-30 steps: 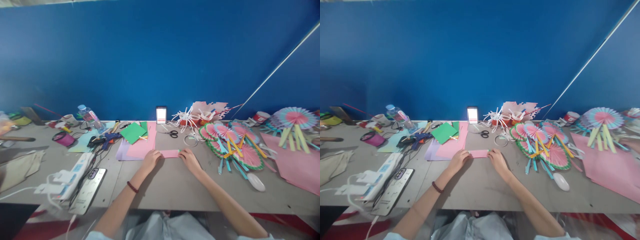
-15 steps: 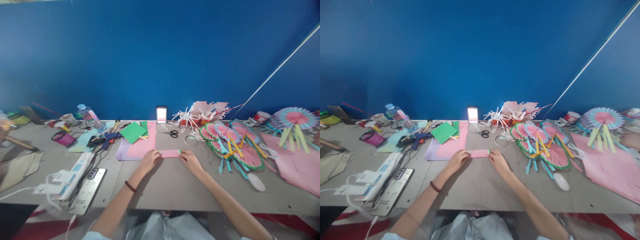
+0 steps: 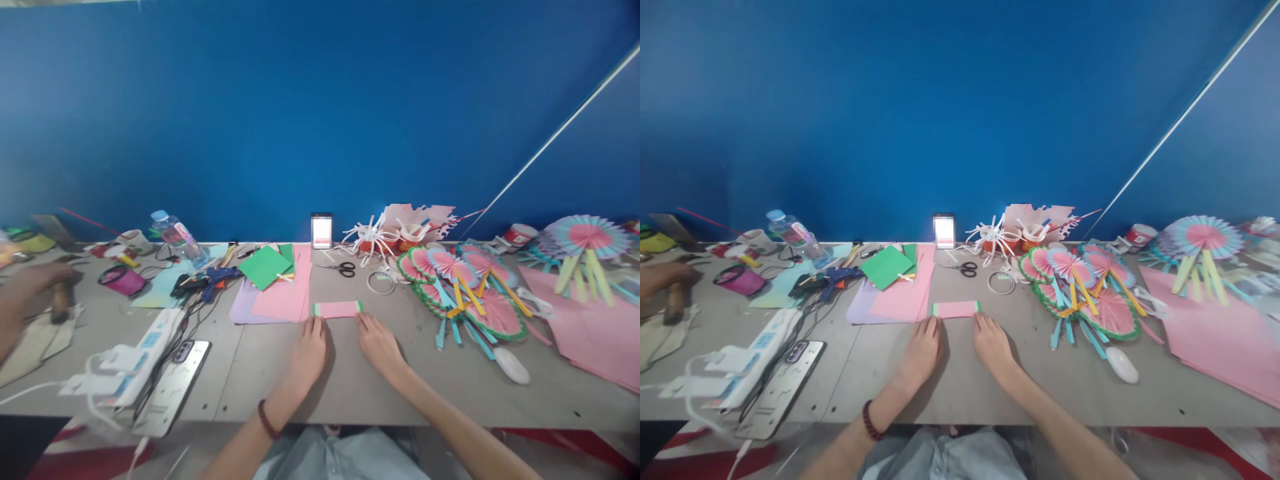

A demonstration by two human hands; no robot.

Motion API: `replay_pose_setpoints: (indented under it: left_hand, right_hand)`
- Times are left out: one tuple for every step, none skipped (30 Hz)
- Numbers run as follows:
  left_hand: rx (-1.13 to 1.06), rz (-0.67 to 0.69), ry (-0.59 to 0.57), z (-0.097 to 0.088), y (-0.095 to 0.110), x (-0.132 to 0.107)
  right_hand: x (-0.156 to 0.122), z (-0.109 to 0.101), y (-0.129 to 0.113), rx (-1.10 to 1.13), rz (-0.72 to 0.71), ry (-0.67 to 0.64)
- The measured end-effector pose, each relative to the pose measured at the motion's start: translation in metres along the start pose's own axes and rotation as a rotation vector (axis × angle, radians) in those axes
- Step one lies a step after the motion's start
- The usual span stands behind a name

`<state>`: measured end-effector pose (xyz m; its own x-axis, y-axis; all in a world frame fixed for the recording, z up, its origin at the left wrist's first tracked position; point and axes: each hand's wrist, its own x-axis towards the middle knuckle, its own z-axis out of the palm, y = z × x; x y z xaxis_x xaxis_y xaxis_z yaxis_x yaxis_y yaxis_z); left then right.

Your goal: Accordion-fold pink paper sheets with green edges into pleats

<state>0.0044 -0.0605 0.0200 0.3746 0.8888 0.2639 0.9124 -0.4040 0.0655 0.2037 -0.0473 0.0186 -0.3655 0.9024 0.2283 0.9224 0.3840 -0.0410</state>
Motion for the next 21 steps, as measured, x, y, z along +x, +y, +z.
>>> replay_pose_setpoints:
  left_hand:
    - [-0.017,-0.051,0.018,0.0,0.007,-0.001]
    - [-0.038,-0.101,0.037,0.0,0.013,-0.001]
    - [-0.06,-0.139,0.049,0.0,0.018,0.0]
    - [-0.081,-0.166,0.055,0.001,0.022,0.001]
    - [-0.098,-0.188,0.055,0.001,0.026,0.002]
    - [-0.112,-0.2,0.05,0.002,0.028,0.004]
    - [-0.119,-0.207,0.043,0.003,0.03,0.004]
    - [-0.12,-0.213,0.037,0.004,0.031,0.005]
    - [-0.115,-0.213,0.032,0.004,0.031,0.005]
    - [-0.106,-0.211,0.027,0.005,0.031,0.005]
    - [-0.093,-0.208,0.024,0.005,0.03,0.005]
    - [-0.079,-0.206,0.02,0.004,0.03,0.005]
    - [-0.065,-0.201,0.015,0.004,0.029,0.005]
    - [-0.051,-0.195,0.01,0.003,0.029,0.005]
    - [-0.04,-0.19,0.011,0.003,0.029,0.005]
    - [-0.034,-0.184,0.016,0.002,0.029,0.006]
    - [-0.036,-0.174,0.022,0.002,0.029,0.006]
    - [-0.044,-0.163,0.028,0.002,0.029,0.006]
    - [-0.055,-0.16,0.033,0.002,0.03,0.007]
    - [-0.064,-0.166,0.034,0.002,0.031,0.007]
    - [-0.064,-0.175,0.031,0.002,0.033,0.007]
  right_hand:
    - [-0.001,-0.002,-0.002,-0.013,0.004,0.0]
    - [-0.001,-0.003,-0.005,-0.026,0.005,-0.002]
    - [-0.002,-0.005,-0.008,-0.037,0.008,-0.005]
    - [-0.002,-0.007,-0.011,-0.047,0.013,-0.01]
    - [-0.002,-0.008,-0.013,-0.055,0.019,-0.014]
    - [-0.002,-0.009,-0.016,-0.06,0.024,-0.015]
    - [-0.002,-0.009,-0.018,-0.059,0.032,-0.013]
    - [-0.003,-0.009,-0.02,-0.055,0.039,-0.008]
    - [-0.003,-0.009,-0.022,-0.049,0.046,-0.003]
    - [-0.004,-0.009,-0.022,-0.044,0.053,0.0]
    - [-0.004,-0.008,-0.023,-0.036,0.06,0.002]
    - [-0.004,-0.008,-0.023,-0.026,0.067,0.003]
    - [-0.005,-0.007,-0.023,-0.014,0.069,0.002]
    - [-0.005,-0.006,-0.023,-0.001,0.069,0.001]
    - [-0.005,-0.005,-0.023,0.012,0.069,0.0]
    - [-0.005,-0.005,-0.022,0.023,0.065,0.002]
    - [-0.004,-0.004,-0.022,0.029,0.061,0.002]
    - [-0.004,-0.004,-0.022,0.029,0.057,0.001]
    - [-0.003,-0.004,-0.023,0.024,0.055,-0.004]
    - [-0.002,-0.005,-0.023,0.017,0.052,-0.014]
    - [-0.001,-0.006,-0.024,0.008,0.046,-0.032]
